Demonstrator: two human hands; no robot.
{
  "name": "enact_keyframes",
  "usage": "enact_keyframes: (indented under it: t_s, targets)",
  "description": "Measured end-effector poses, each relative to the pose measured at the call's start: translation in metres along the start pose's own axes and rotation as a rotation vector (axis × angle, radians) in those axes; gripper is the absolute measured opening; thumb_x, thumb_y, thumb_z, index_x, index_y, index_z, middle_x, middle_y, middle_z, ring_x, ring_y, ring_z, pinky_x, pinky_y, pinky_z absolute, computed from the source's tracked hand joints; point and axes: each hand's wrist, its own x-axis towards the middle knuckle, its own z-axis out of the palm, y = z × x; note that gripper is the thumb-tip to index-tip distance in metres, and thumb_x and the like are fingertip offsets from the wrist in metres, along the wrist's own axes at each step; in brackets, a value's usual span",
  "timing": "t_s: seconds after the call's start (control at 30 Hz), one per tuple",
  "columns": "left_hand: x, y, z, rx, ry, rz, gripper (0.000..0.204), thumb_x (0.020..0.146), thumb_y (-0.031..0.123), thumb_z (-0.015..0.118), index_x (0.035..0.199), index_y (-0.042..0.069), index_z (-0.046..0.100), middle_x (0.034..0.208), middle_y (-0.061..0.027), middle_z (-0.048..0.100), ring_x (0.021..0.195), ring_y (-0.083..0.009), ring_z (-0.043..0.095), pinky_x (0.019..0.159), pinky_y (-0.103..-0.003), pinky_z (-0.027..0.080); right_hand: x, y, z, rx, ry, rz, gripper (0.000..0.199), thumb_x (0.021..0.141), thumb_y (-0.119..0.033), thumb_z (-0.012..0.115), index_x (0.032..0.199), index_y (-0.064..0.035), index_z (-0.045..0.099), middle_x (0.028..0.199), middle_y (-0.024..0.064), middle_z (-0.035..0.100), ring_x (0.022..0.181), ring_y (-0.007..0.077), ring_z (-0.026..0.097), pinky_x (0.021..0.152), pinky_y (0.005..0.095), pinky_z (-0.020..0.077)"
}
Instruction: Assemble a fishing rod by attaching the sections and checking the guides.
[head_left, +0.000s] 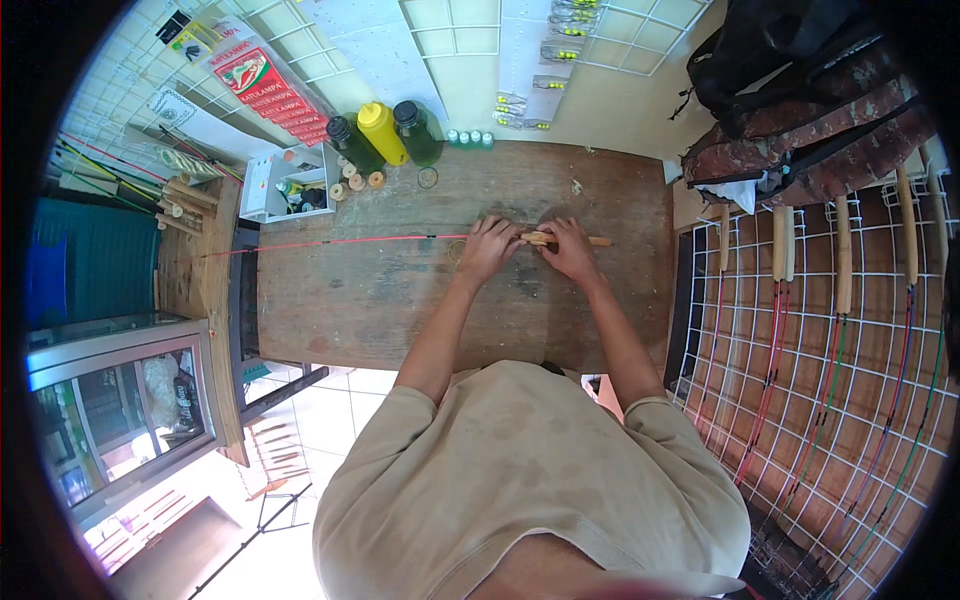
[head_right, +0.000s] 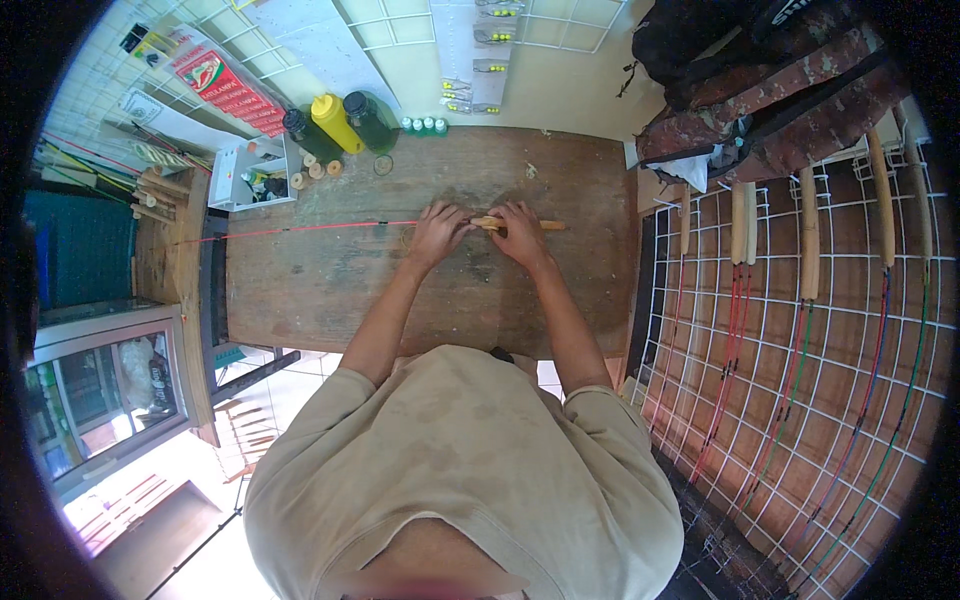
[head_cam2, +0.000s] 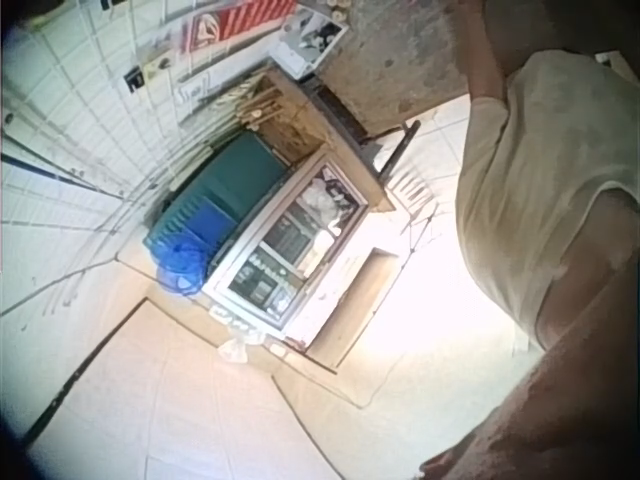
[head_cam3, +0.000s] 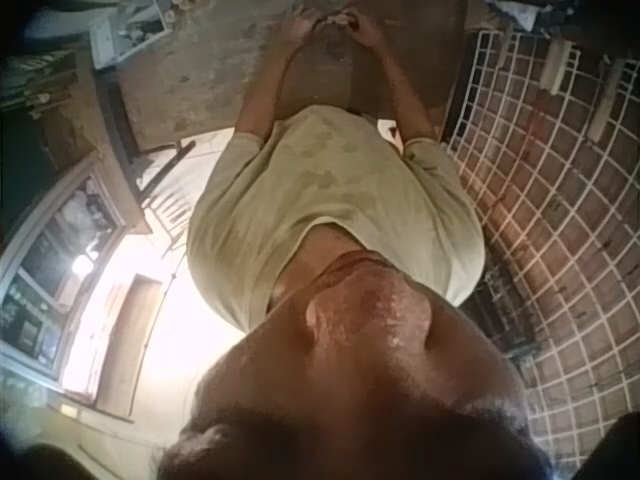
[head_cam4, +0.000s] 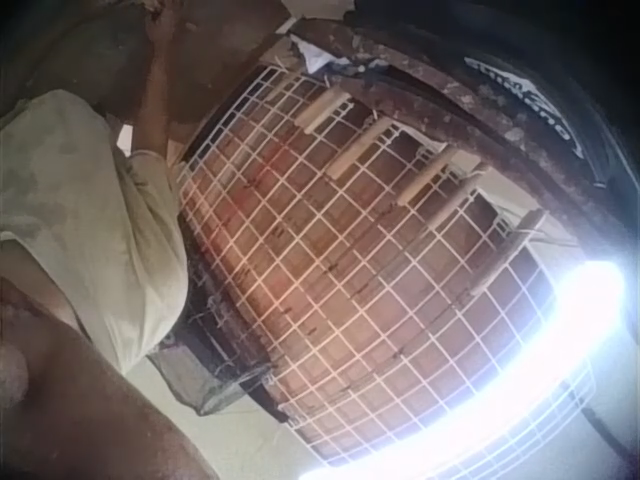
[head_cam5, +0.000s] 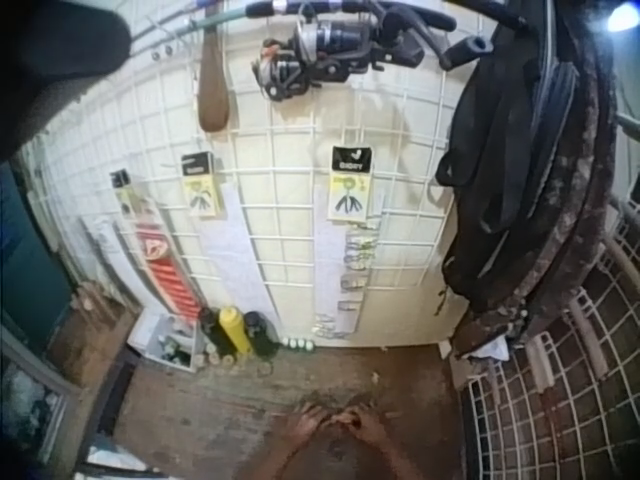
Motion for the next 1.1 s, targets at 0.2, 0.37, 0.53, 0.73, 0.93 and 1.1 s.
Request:
enact_keyframes:
  t_s: [0.2, 0.37, 0.53, 0.73, 0.93, 1.1]
  targets:
    - [0.002, 0.002, -0.001, -0.014, -0.038, -0.004, 0.027, 0.082, 0.027, 0.066, 0.104, 0.011, 0.065, 0.100, -0.0031, 0.063, 0.103, -0.0227, 0.053, 0.085, -0.038, 0.040, -0.002, 0.004, -0.001, -0.025, 0.021, 0.006, 0.033, 0.072, -0.012, 0.069, 0.104, -0.0098, 0.060, 0.103, 0.0095, 0.057, 0.104, 0.0321, 0.050, 0.091, 0.0443, 0.0393]
    - [0.000, -0.002, 0.005, 0.030, -0.040, 0.003, 0.025, 0.082, 0.027, 0.067, 0.102, 0.013, 0.066, 0.101, -0.0019, 0.064, 0.103, -0.0225, 0.053, 0.084, -0.038, 0.040, -0.004, 0.004, 0.001, -0.041, 0.042, 0.001, 0.034, 0.072, -0.011, 0.069, 0.106, -0.0105, 0.061, 0.106, 0.0098, 0.058, 0.106, 0.0326, 0.049, 0.094, 0.0452, 0.0384]
    - [-0.001, 0.000, 0.005, 0.052, -0.045, -0.004, 0.023, 0.081, 0.025, 0.067, 0.100, 0.013, 0.067, 0.099, -0.0014, 0.064, 0.103, -0.0226, 0.053, 0.084, -0.037, 0.040, -0.003, 0.000, -0.005, -0.024, -0.028, 0.062, 0.035, 0.073, -0.012, 0.069, 0.108, -0.0112, 0.061, 0.115, 0.0118, 0.058, 0.112, 0.0335, 0.047, 0.096, 0.0453, 0.0374]
    - [0.002, 0.008, -0.002, 0.004, -0.033, 0.001, 0.023, 0.081, 0.022, 0.067, 0.101, 0.010, 0.065, 0.099, -0.0037, 0.063, 0.104, -0.0238, 0.052, 0.084, -0.038, 0.039, -0.006, 0.006, -0.002, -0.033, -0.016, 0.082, 0.039, 0.074, -0.016, 0.071, 0.111, -0.0128, 0.059, 0.123, 0.0145, 0.055, 0.119, 0.0348, 0.044, 0.100, 0.0462, 0.0361]
    - [0.000, 0.010, -0.007, -0.007, -0.019, 0.008, 0.030, 0.081, 0.022, 0.068, 0.107, 0.009, 0.062, 0.107, -0.0057, 0.062, 0.110, -0.0264, 0.050, 0.089, -0.040, 0.039, -0.007, -0.002, -0.007, -0.031, -0.012, 0.064, 0.045, 0.074, -0.019, 0.072, 0.115, -0.0126, 0.056, 0.123, 0.0142, 0.054, 0.122, 0.0341, 0.042, 0.100, 0.0465, 0.0348]
    - [-0.005, 0.008, -0.018, 0.026, -0.023, 0.009, 0.037, 0.080, 0.023, 0.069, 0.113, 0.009, 0.058, 0.114, -0.0069, 0.058, 0.119, -0.0277, 0.045, 0.097, -0.043, 0.036, -0.009, -0.013, -0.007, -0.040, 0.033, 0.001, 0.049, 0.074, -0.021, 0.072, 0.119, -0.0118, 0.054, 0.123, 0.0127, 0.052, 0.126, 0.0330, 0.038, 0.100, 0.0461, 0.0339]
